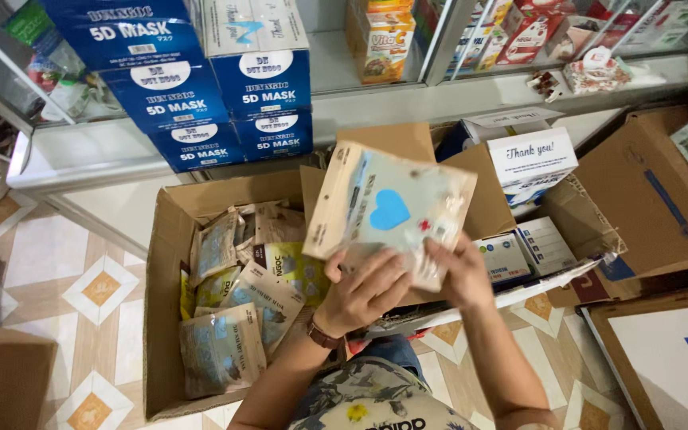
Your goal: The person packs individually wrapped face masks into small cardboard boxes. They repeatedly pick up packages of masks from a larger container, place them into the small boxes, and then close the flaps. The person also handles larger boxes of masks, moving them from a shelf to the packing area.
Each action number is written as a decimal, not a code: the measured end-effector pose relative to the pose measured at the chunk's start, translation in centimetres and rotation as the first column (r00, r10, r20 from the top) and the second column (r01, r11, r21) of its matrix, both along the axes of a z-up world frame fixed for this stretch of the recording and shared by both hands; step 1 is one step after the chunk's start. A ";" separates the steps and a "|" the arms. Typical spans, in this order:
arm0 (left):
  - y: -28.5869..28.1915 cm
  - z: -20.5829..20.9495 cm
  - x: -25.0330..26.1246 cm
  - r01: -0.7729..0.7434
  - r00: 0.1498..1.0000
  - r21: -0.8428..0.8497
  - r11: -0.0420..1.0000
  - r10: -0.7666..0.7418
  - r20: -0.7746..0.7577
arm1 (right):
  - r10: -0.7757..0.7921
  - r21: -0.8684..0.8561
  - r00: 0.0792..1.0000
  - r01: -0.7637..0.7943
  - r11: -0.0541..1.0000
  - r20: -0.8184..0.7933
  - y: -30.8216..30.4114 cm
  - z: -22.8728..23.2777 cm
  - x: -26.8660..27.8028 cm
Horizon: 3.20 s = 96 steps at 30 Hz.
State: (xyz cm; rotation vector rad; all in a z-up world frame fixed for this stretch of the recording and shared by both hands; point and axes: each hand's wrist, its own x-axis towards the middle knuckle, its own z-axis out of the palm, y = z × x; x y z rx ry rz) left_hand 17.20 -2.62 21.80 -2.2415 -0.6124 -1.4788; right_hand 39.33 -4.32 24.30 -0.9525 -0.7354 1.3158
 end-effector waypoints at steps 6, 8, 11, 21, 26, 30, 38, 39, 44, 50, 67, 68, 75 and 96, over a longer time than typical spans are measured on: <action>-0.9 -1.3 -1.0 -0.028 0.997 -0.372 0.928 -0.002 -0.078 | -0.072 0.023 0.963 0.069 0.997 0.261 6.9 3.1 7.0; -1.4 -1.1 -1.5 -0.043 0.996 -0.458 0.888 0.001 -0.091 | 0.018 0.034 0.947 -0.031 0.999 0.321 8.3 2.6 8.8; -1.8 -0.4 -2.0 -0.076 0.994 -0.504 0.860 0.028 -0.102 | 0.112 0.015 0.890 -0.132 0.991 0.443 9.9 0.2 9.3; -2.1 -0.1 -2.2 -0.081 0.994 -0.538 0.839 0.029 -0.105 | 0.347 -0.086 0.783 -0.356 0.931 0.517 11.3 -2.6 7.2; -2.1 -0.2 -2.2 -0.084 0.994 -0.548 0.832 0.029 -0.108 | 0.411 -0.174 0.768 -0.376 0.910 0.491 11.2 -2.2 6.6; -2.2 -0.2 -2.2 -0.087 0.993 -0.562 0.822 0.026 -0.115 | 0.310 -0.221 0.539 -0.224 0.949 0.784 10.0 0.2 5.1; -2.1 -0.4 -2.1 -0.089 0.994 -0.559 0.824 0.036 -0.105 | -0.133 0.084 -0.133 -0.321 0.943 0.982 7.5 -0.5 2.9; -2.0 -0.4 -2.1 -0.091 0.994 -0.561 0.823 0.036 -0.107 | -0.032 -0.003 -0.097 -0.338 0.941 0.995 7.7 -1.3 3.0; -2.0 -0.2 -2.0 -0.083 0.995 -0.562 0.823 0.034 -0.097 | 0.314 -0.382 -0.222 -0.437 0.814 0.923 9.3 -4.7 2.8; -2.1 0.3 -2.4 -0.071 0.995 -0.570 0.819 0.021 -0.093 | 0.071 -0.134 -0.183 -0.361 0.923 0.981 5.8 -1.4 -0.2; 10.6 -16.9 -17.6 -0.440 0.685 -0.835 0.332 0.725 -0.072 | -0.395 0.348 -0.106 -0.307 0.886 0.912 1.5 -0.5 -7.2; 11.0 -19.0 -18.1 -0.484 0.663 -0.841 0.240 0.729 -0.173 | -0.409 0.358 -0.114 -0.314 0.879 0.905 1.5 -0.5 -7.3; 8.9 -27.0 -18.7 -0.411 0.646 -0.889 -0.201 0.624 -0.439 | -0.414 0.354 -0.149 -0.312 0.882 0.898 1.6 -0.9 -7.3; 4.5 -7.2 -21.8 -0.043 0.347 -0.581 0.813 0.557 0.754 | -0.451 0.396 -0.094 -0.346 0.851 0.888 1.4 -1.2 -7.0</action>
